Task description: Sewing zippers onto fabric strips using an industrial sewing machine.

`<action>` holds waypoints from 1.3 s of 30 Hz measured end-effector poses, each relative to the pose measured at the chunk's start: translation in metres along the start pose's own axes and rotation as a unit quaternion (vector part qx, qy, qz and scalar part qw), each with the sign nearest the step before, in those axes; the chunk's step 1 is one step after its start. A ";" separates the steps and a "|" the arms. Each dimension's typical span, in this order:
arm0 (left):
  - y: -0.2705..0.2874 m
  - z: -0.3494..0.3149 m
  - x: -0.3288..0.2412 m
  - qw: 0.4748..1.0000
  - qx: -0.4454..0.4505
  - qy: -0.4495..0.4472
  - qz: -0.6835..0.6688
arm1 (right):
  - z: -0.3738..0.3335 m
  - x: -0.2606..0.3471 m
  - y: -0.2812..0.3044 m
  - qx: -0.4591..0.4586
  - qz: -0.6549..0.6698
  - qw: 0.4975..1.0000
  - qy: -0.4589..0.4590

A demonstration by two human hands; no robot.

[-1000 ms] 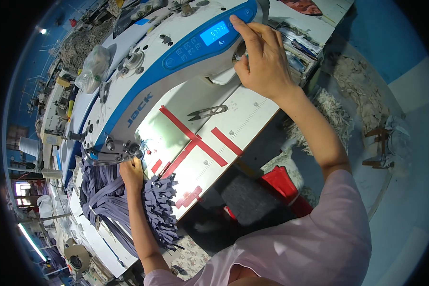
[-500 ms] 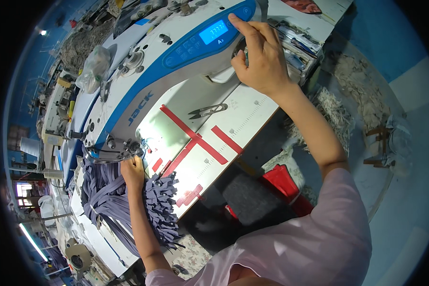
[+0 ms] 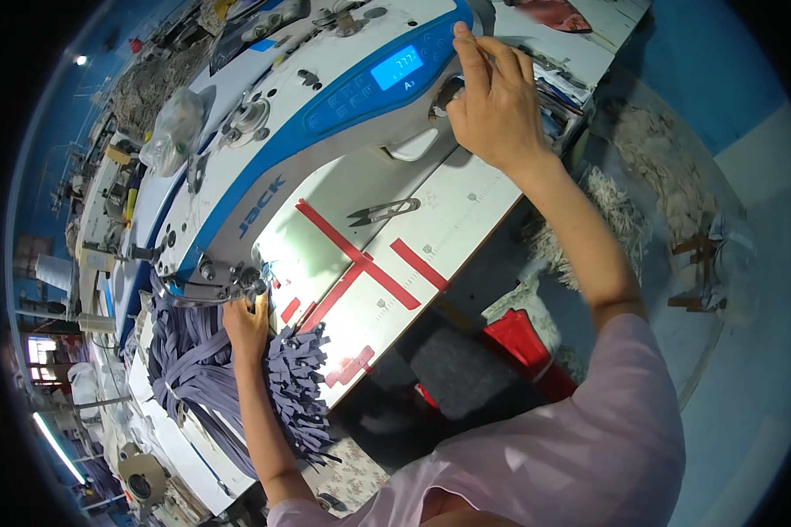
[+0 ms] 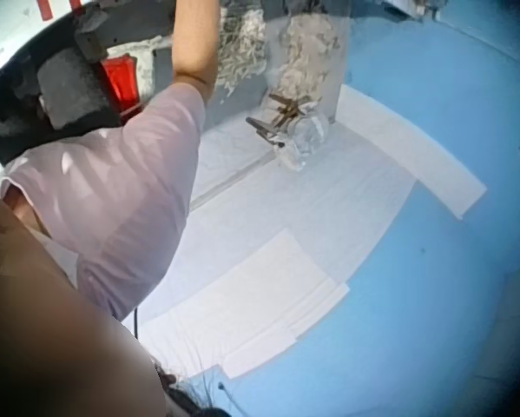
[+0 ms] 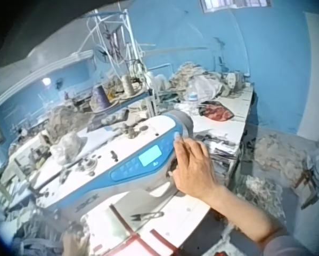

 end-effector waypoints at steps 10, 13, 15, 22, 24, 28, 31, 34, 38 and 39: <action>0.005 0.007 -0.012 0.996 -0.008 -0.032 0.082 | -0.042 0.021 0.018 0.009 0.190 0.979 -0.071; 0.007 0.007 -0.009 0.994 -0.031 -0.062 0.084 | -0.066 0.064 0.006 0.082 0.250 0.961 -0.088; 0.013 0.000 -0.009 0.994 -0.030 -0.071 0.079 | -0.066 0.097 0.001 0.107 0.235 0.966 -0.021; 0.028 0.016 -0.020 0.995 0.067 -0.068 -0.040 | -0.073 0.163 0.011 0.143 0.311 0.938 0.048; 0.027 0.016 -0.012 0.995 0.065 -0.066 -0.044 | -0.082 0.196 -0.007 0.213 0.390 0.890 0.103; 0.028 0.009 -0.002 0.995 0.054 -0.077 -0.026 | -0.073 0.245 -0.028 0.224 0.424 0.864 0.155; 0.031 0.010 0.001 0.996 0.018 -0.088 0.017 | -0.060 0.264 -0.042 0.250 0.453 0.843 0.148; 0.028 0.018 0.004 0.994 0.018 -0.108 0.028 | -0.053 0.284 -0.052 0.266 0.465 0.831 0.153; 0.047 0.048 0.018 0.989 -0.028 0.028 0.141 | -0.050 0.304 -0.068 0.326 0.475 0.801 0.163; 0.054 0.053 0.033 0.980 -0.012 0.111 0.164 | -0.050 0.311 -0.072 0.360 0.487 0.782 0.150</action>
Point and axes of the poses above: each hand's wrist, its own z-axis towards the middle knuckle, its own y-axis out of the back of the hand, x = y × z, the point moved 8 cm from there along z, towards the middle knuckle, and after that the axes turned 6 degrees about x, right-handed, at the moved point
